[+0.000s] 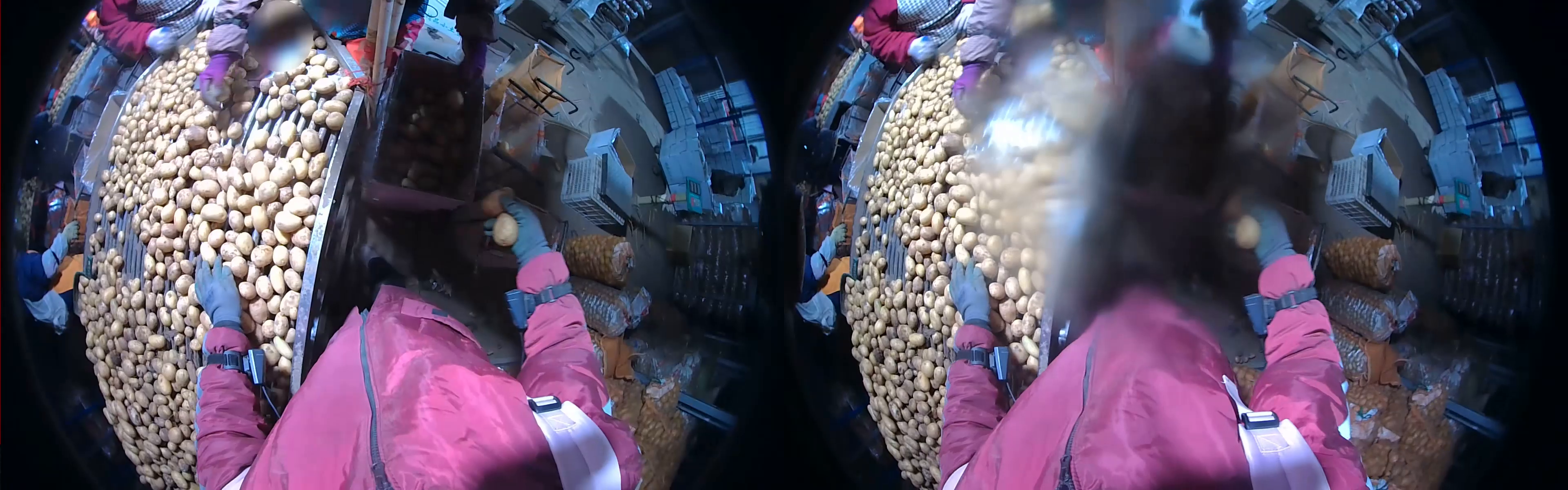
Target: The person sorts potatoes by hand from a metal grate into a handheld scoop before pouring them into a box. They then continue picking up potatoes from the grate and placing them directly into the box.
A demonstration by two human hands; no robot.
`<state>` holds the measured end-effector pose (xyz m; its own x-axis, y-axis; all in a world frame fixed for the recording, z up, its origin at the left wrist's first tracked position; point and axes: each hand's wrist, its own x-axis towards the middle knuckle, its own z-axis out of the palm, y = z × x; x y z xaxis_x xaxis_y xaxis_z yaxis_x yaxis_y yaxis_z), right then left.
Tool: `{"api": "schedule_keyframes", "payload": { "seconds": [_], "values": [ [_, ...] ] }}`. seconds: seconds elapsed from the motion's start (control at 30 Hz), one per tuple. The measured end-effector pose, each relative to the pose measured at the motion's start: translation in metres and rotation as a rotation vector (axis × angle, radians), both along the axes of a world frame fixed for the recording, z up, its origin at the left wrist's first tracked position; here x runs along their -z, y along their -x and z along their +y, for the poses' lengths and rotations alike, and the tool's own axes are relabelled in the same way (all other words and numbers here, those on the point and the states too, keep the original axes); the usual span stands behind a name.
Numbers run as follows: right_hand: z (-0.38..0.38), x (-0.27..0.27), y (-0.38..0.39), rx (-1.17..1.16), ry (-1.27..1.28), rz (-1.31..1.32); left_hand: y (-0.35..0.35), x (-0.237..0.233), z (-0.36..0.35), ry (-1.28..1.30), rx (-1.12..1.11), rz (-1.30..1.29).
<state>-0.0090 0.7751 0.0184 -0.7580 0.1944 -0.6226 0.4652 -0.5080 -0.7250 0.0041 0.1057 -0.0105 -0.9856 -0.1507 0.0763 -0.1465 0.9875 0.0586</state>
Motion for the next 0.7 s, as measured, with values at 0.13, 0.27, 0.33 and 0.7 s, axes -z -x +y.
{"api": "schedule_keyframes", "payload": {
  "seconds": [0.13,0.27,0.33,0.7],
  "values": [
    [0.101,0.040,-0.027,0.102,-0.299,-0.024,-0.001,-0.001,0.000,0.005,0.012,0.026],
    [0.100,-0.001,-0.039,0.102,-0.349,-0.157,-0.001,-0.003,0.001,0.014,0.008,0.011],
    [0.110,0.006,-0.043,0.121,-0.321,-0.316,-0.002,-0.001,0.000,0.005,0.012,0.008],
    [0.124,0.053,-0.050,-0.060,-0.687,-0.318,-0.001,-0.010,0.003,-0.038,0.031,0.015]
  ]
}}
